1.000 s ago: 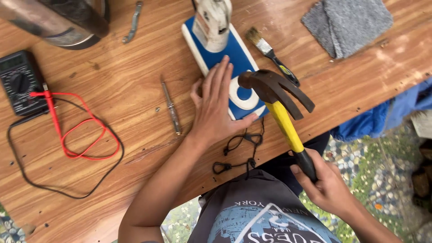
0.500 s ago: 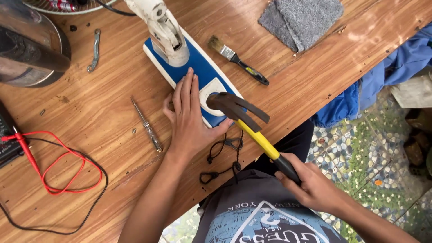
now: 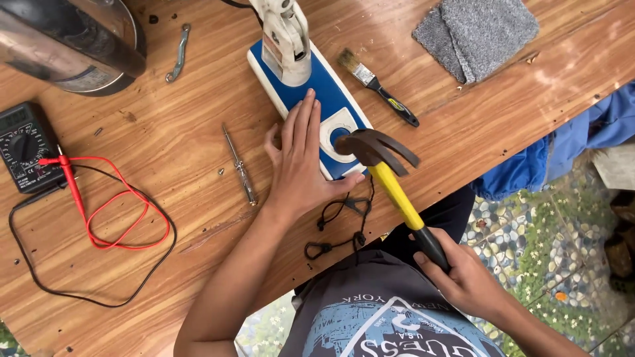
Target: Assembling a plastic front panel of an appliance using a screwdriver, hammer, and brush.
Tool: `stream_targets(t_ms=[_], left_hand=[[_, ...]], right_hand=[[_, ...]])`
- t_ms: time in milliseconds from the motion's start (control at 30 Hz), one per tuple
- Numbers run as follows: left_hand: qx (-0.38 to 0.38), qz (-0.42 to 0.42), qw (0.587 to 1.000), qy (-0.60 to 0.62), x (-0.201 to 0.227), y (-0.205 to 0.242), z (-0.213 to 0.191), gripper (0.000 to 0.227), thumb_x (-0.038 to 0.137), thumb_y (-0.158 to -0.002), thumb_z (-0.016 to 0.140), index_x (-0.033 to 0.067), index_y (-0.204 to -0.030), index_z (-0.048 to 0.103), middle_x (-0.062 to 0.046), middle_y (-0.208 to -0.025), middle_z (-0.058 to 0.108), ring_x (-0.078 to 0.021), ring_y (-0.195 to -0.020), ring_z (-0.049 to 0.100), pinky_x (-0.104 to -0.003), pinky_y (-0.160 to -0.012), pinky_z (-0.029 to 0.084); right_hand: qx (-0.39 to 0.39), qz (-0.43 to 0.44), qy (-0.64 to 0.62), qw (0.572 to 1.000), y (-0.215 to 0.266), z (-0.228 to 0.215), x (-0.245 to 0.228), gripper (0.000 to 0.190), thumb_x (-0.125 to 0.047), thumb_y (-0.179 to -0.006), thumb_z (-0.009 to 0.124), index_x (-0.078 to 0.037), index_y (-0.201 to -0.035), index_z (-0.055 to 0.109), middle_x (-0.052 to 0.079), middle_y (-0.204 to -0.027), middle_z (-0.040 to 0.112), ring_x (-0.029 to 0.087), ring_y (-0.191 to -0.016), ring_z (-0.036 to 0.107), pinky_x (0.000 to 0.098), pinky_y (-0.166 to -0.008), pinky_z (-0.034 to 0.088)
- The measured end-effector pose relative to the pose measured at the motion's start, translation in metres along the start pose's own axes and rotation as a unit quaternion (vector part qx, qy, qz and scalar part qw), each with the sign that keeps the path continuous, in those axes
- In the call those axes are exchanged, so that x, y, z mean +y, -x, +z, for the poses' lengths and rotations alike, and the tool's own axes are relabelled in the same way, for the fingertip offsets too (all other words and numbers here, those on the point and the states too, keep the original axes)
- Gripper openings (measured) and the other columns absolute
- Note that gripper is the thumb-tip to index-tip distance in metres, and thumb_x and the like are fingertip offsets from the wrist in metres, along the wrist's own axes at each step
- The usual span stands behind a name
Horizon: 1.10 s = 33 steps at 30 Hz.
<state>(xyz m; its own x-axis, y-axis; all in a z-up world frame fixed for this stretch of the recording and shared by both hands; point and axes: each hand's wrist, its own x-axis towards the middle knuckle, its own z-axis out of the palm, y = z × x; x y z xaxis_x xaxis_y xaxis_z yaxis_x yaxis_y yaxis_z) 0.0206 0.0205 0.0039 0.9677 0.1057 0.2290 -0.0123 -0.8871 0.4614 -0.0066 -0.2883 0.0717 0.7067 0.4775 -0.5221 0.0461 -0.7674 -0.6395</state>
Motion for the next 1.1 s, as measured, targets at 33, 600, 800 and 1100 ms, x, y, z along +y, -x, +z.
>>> stream_targets(t_ms=[33, 600, 800, 1100], left_hand=[[0.002, -0.001, 1.000, -0.001, 0.000, 0.002, 0.000, 0.126, 0.095, -0.078, 0.034, 0.0054, -0.165, 0.020, -0.007, -0.174, 0.017, -0.0243, -0.160, 0.026, -0.058, -0.114, 0.027], [-0.004, 0.006, 1.000, 0.017, -0.002, 0.005, 0.001, 0.122, 0.084, -0.083, 0.061, 0.0065, -0.166, 0.017, -0.007, -0.175, 0.013, -0.0230, -0.162, 0.020, -0.055, -0.115, 0.030], [-0.001, 0.003, 1.000, -0.004, -0.002, 0.004, 0.003, 0.120, 0.090, -0.084, 0.045, 0.0056, -0.166, 0.021, -0.006, -0.175, 0.014, -0.0224, -0.161, 0.023, -0.055, -0.113, 0.031], [0.007, 0.009, 1.000, 0.011, -0.004, 0.004, 0.003, 0.122, 0.084, -0.081, 0.063, 0.0064, -0.165, 0.022, -0.007, -0.175, 0.016, -0.0237, -0.161, 0.027, -0.053, -0.106, 0.037]], right_hand=[[-0.001, -0.002, 0.001, 1.000, 0.002, 0.001, 0.003, 0.034, -0.030, -0.095, 0.061, -0.019, -0.128, 0.062, -0.003, -0.052, 0.054, 0.013, -0.037, 0.045, 0.0311, -0.039, 0.037], [0.045, -0.160, 0.055, 0.985, -0.012, 0.000, 0.017, 0.031, -0.022, -0.098, 0.053, -0.011, -0.127, 0.055, -0.008, -0.048, 0.057, 0.005, -0.027, 0.048, 0.0200, -0.022, 0.038], [0.015, -0.081, 0.011, 0.997, -0.015, 0.003, 0.013, 0.032, -0.024, -0.096, 0.058, -0.011, -0.126, 0.057, -0.004, -0.050, 0.054, 0.011, -0.032, 0.046, 0.0270, -0.030, 0.038], [0.090, -0.094, 0.008, 0.991, -0.002, 0.004, 0.006, 0.033, -0.028, -0.096, 0.058, -0.013, -0.125, 0.061, -0.005, -0.050, 0.048, 0.010, -0.038, 0.043, 0.0288, -0.043, 0.037]])
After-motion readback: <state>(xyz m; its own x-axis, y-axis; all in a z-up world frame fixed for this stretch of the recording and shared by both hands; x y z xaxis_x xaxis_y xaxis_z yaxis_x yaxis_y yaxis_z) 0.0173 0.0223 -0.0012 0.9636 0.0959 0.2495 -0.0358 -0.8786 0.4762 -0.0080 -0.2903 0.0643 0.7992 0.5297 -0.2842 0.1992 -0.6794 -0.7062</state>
